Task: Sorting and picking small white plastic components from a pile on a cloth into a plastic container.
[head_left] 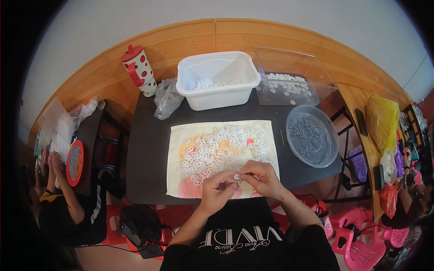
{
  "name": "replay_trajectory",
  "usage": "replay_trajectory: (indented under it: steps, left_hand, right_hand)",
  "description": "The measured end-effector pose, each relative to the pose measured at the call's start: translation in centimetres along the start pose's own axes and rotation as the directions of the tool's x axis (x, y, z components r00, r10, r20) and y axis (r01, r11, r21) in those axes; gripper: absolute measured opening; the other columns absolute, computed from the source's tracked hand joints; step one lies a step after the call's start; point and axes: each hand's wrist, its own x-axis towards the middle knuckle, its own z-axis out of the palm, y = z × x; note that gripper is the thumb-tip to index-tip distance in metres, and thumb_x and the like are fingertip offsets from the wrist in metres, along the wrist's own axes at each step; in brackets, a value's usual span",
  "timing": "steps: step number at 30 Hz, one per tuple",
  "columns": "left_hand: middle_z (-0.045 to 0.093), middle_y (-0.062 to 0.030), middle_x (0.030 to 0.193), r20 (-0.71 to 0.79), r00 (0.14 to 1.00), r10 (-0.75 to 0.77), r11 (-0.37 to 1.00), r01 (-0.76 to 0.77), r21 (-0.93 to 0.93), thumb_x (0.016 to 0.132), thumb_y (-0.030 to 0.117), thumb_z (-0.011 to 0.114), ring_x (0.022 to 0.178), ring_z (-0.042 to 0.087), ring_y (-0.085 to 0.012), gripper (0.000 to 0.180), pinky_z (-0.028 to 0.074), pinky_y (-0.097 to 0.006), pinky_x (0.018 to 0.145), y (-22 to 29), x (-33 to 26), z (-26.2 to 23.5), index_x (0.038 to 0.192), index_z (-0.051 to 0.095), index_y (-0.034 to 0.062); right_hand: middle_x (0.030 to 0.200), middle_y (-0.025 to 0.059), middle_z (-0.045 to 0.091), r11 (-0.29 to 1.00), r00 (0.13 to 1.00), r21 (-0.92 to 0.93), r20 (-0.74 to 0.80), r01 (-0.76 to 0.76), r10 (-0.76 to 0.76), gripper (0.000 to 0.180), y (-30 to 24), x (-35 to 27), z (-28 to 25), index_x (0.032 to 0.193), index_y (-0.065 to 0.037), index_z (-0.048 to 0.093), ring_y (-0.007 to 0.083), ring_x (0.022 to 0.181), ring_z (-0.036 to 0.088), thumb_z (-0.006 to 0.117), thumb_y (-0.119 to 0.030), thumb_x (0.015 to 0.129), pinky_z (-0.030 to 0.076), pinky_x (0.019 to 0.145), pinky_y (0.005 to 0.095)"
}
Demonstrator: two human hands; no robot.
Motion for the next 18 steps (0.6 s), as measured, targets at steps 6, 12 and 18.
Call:
replay_trajectory:
  steps: [6, 12, 18]
  left_hand:
    - [0.068, -0.0059, 0.092, -0.009, 1.000, -0.015, 1.000, 0.014, -0.011, 0.088, -0.013, 0.062, 0.077, 0.063, -0.0083, 0.036, 0.052, -0.023, 0.072, 0.3, 0.0, 0.0, 0.122, 0.063, -0.0032]
    - [0.069, -0.0069, 0.096, -0.017, 0.999, -0.029, 0.999, 0.029, -0.021, 0.088, -0.015, 0.060, 0.083, 0.066, -0.0103, 0.033, 0.052, -0.023, 0.072, -0.1, 0.0, -0.1, 0.119, 0.065, -0.0038]
    - [0.069, -0.0076, 0.097, -0.011, 1.000, -0.027, 0.999, 0.027, -0.026, 0.089, -0.014, 0.060, 0.082, 0.067, -0.0106, 0.032, 0.052, -0.022, 0.069, 0.2, 0.2, 0.2, 0.119, 0.065, -0.0032]
  right_hand:
    - [0.085, 0.0088, 0.065, 0.997, 0.998, -0.065, 0.056, 0.031, -0.027, 0.014, -0.5, 0.0, -0.3, 0.099, 0.000, 0.069, 0.0159, 0.076, 0.062, 0.066, 0.007, 0.087, 0.046, 0.066, 0.0272]
    - [0.095, 0.0078, 0.065, 0.977, 0.992, 0.173, 0.049, -0.122, 0.115, 0.019, 0.3, -1.0, -0.3, 0.108, 0.001, 0.067, 0.0130, 0.086, 0.062, 0.063, 0.008, 0.090, 0.049, 0.074, 0.0255]
    - [0.096, 0.0060, 0.066, 0.972, 0.991, 0.195, 0.035, -0.133, 0.128, 0.024, -0.3, -1.4, -0.1, 0.111, 0.001, 0.066, 0.0093, 0.089, 0.063, 0.064, 0.009, 0.089, 0.051, 0.074, 0.0223]
